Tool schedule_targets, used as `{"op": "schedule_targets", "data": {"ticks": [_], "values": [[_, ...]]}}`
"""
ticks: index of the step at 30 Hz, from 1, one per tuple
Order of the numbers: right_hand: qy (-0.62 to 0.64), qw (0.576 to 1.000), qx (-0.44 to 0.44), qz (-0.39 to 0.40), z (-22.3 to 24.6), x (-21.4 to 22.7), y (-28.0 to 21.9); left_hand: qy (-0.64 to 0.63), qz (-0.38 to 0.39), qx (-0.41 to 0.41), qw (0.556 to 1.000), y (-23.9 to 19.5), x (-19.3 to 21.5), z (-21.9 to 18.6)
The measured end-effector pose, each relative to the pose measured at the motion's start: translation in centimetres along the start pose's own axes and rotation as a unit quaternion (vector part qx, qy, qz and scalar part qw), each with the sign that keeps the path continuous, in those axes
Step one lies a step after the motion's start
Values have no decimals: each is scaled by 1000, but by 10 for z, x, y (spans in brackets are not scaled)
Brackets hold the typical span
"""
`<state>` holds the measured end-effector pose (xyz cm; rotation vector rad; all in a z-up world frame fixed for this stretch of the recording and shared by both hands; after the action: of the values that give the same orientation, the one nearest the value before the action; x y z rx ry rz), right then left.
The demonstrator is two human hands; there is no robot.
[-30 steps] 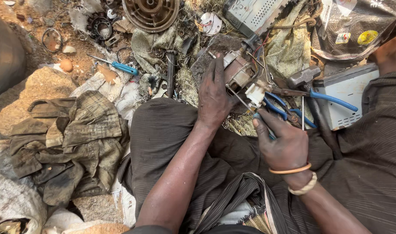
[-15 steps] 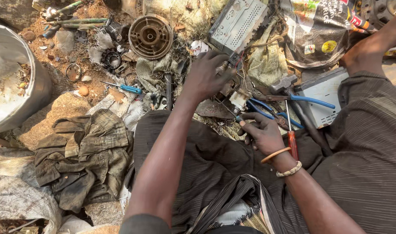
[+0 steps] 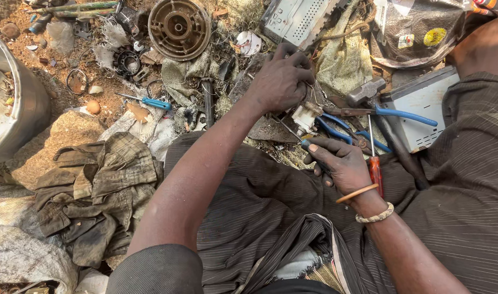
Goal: The person sits on the ground and uses pliers and a screwdriver to manipulate wires and components of a small electrical device. The person repeatedly adjusts connections and holds the device steady while working.
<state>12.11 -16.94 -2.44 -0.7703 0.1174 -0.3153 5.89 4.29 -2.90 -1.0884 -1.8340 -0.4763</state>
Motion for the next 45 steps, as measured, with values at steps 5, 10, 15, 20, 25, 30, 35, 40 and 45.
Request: {"op": "schedule_targets", "data": {"ticks": [5, 10, 15, 20, 25, 30, 35, 40, 45], "values": [[3, 1000, 19, -1, -4, -1, -1, -5, -15, -47, 999, -9, 6, -2], [24, 1000, 19, -5, -5, -1, 0, 26, -26, -70, 997, -10, 13, -2], [12, 1000, 15, -3, -4, -1, -2, 32, -27, -43, 998, -11, 11, -1], [-23, 999, 39, -21, -2, -2, -5, 32, -59, -55, 996, -11, 10, 1], [-2, 1000, 25, -17, -2, -3, -4, 30, -68, -59, 996, -11, 9, 4], [16, 1000, 20, -16, -6, -1, -3, 12, -90, -68, 994, -14, 11, 3], [23, 1000, 12, -16, -6, 0, -3, 15, -102, -79, 992, -11, 14, 2], [17, 1000, 11, -17, -8, -2, -5, 8, -108, -75, 991, -13, 12, 3], [26, 999, 18, -13, -9, -2, -3, 13, -108, -75, 991, -14, 10, 6]]}}
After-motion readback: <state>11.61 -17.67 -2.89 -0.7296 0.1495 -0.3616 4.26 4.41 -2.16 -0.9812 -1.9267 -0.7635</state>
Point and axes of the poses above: each hand's wrist, its own y-axis towards the middle knuckle, its own x-axis out of the back of the hand, z = x × y, the point moved 8 cm from there along y, towards the middle knuckle, and after that the axes turned 1 degree about z, right-handed, at the moved point
